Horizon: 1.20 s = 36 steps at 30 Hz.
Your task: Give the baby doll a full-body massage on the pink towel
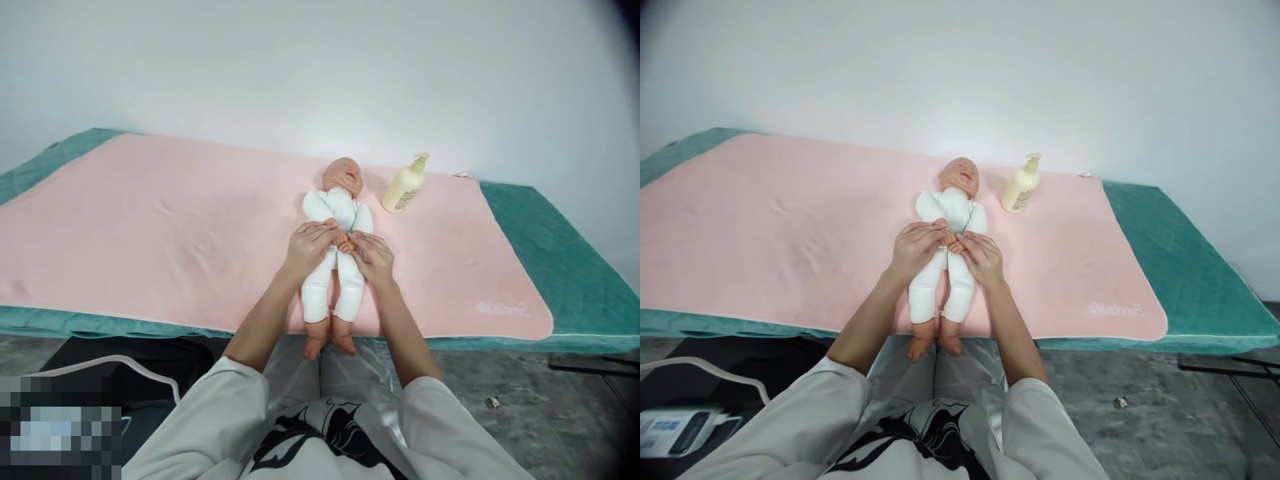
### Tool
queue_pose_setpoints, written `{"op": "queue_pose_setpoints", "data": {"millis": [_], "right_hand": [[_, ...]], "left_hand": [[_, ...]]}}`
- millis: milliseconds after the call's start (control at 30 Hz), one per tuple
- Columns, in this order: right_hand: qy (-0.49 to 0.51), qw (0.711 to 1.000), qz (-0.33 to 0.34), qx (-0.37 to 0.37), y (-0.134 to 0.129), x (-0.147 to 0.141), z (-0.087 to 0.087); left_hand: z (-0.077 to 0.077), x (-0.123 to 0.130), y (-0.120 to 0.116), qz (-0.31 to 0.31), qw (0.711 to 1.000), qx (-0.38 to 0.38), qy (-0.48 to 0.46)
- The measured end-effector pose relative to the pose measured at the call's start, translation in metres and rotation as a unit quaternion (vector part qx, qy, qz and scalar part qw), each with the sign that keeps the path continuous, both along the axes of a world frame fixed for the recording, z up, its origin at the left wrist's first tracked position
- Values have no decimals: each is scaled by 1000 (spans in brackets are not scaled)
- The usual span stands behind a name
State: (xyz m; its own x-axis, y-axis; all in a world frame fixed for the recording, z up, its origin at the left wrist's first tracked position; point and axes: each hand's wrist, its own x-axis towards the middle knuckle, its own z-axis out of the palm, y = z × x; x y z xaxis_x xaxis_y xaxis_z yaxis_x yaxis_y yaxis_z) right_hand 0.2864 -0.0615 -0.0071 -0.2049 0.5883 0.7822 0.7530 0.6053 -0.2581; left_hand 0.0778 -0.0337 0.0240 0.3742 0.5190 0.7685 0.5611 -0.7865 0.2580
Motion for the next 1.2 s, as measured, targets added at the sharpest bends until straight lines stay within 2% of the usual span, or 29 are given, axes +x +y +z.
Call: {"op": "queue_pose_setpoints", "data": {"millis": [133,267,400,533,700,767,867,1033,1100,1200], "right_hand": [[21,999,-37,5,1,5,-5],[109,987,-115,34,1,10,-8],[264,946,-185,25,4,19,-7],[356,903,-239,2,8,35,-2],[400,868,-276,-95,10,53,-4],[419,854,-288,-110,11,59,-8],[391,854,-320,-122,14,65,-12],[288,841,-422,-176,17,74,-15],[275,838,-424,-205,17,75,-14],[296,831,-414,-223,16,75,-10]], "left_hand": [[-8,-3,1,41,997,-16,-66],[-13,-9,2,109,974,-38,-193],[-11,-18,4,161,935,-67,-308],[-8,-36,10,234,901,-85,-355],[-5,-58,18,349,865,-189,-307],[-6,-63,21,403,833,-265,-272],[-10,-68,24,458,787,-353,-214],[-15,-72,27,491,775,-380,-115],[-16,-72,28,502,766,-393,-82],[-15,-72,27,501,768,-391,-79]]}}
